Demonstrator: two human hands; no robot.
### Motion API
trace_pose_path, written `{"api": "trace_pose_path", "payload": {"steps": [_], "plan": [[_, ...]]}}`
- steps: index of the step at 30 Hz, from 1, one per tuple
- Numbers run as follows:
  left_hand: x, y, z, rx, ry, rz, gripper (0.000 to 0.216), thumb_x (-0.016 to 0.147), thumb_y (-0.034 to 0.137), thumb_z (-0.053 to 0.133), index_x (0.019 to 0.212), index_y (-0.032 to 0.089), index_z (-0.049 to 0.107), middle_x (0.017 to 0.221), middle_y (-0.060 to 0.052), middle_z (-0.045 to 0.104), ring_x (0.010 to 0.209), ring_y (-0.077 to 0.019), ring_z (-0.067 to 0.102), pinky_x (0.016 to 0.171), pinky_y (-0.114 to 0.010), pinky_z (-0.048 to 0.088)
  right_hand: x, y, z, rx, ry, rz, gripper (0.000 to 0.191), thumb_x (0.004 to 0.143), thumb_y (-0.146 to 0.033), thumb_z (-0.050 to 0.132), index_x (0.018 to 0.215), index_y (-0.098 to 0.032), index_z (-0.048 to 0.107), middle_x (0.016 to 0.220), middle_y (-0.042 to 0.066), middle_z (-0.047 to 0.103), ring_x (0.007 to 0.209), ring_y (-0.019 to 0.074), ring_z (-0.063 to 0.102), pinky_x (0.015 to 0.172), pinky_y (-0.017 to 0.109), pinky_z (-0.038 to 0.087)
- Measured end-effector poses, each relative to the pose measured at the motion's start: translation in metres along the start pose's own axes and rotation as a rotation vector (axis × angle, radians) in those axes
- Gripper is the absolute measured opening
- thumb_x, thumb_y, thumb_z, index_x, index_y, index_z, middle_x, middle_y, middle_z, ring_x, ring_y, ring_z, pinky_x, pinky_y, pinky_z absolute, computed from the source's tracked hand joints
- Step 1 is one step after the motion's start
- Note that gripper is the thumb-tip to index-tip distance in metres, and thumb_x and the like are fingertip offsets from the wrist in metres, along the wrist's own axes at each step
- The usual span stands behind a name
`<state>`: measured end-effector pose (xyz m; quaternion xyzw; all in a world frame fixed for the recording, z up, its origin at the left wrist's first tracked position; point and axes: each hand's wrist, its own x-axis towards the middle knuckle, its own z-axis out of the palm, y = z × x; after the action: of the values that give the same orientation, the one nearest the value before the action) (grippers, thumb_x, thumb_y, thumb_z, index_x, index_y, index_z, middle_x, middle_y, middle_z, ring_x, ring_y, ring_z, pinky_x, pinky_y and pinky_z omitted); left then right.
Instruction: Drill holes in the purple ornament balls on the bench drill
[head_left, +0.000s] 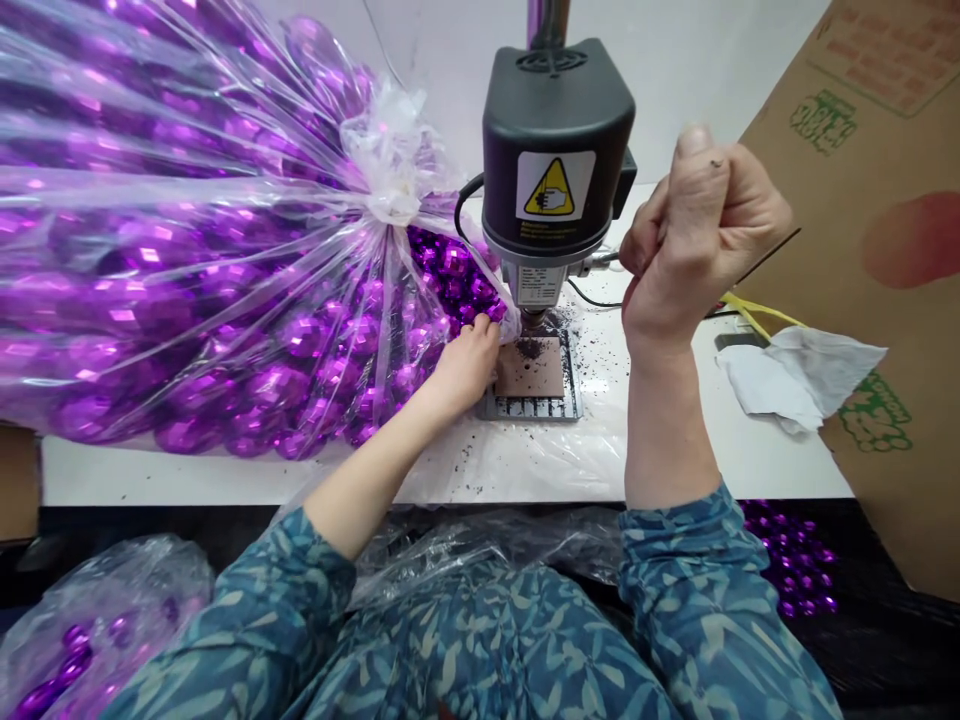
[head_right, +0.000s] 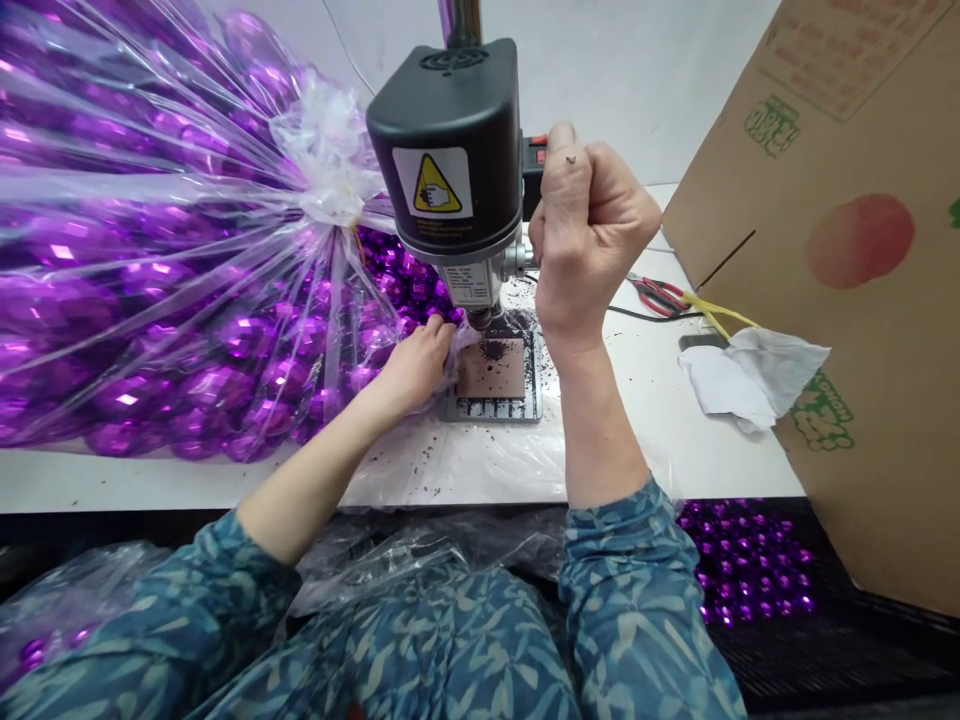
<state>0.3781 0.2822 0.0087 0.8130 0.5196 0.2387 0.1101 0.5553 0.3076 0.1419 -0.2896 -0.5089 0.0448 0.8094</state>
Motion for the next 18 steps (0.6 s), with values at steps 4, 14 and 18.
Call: {"api": "trace_pose_path", "payload": {"steps": [4,14,18], "plan": [[0.013,-0.016,0.011,0.175,-0.111,-0.067,0.019,0.076,-0.001,0.061,0.089,0.011,0.068,0.099,-0.021,0.063,0.111,-0.0422,0.058,0.098,-0.057,0.047,0.001,0.000,0.000,0.103,-0.011,0.001,0.067,0.079,-0.085,0.048,0.056,-0.027,0.024,0.038,-0.008,0.028,0.031,0.0068,0.021,0.036,0.032,0.019],[-0.028,0.028,-0.023,-0.490,0.237,-0.080,0.037,0.099,0.035,0.058,0.134,0.023,0.055,0.124,-0.012,0.063,0.104,-0.0229,0.063,0.092,-0.041,0.054,-0.003,-0.014,-0.002,0.165,-0.019,0.051,0.063,0.085,-0.076,0.054,0.055,-0.027,0.027,0.040,-0.008,0.031,0.033,0.0065,0.024,0.039,0.031,0.021],[-0.048,0.043,-0.017,-1.280,0.115,-0.362,0.037,0.097,0.047,0.060,0.127,0.026,0.055,0.115,-0.007,0.069,0.091,-0.0185,0.069,0.081,-0.036,0.060,-0.003,-0.013,-0.002,0.140,-0.007,0.056,0.063,0.084,-0.077,0.053,0.056,-0.028,0.026,0.040,-0.008,0.031,0.033,0.0071,0.024,0.039,0.032,0.022]]}}
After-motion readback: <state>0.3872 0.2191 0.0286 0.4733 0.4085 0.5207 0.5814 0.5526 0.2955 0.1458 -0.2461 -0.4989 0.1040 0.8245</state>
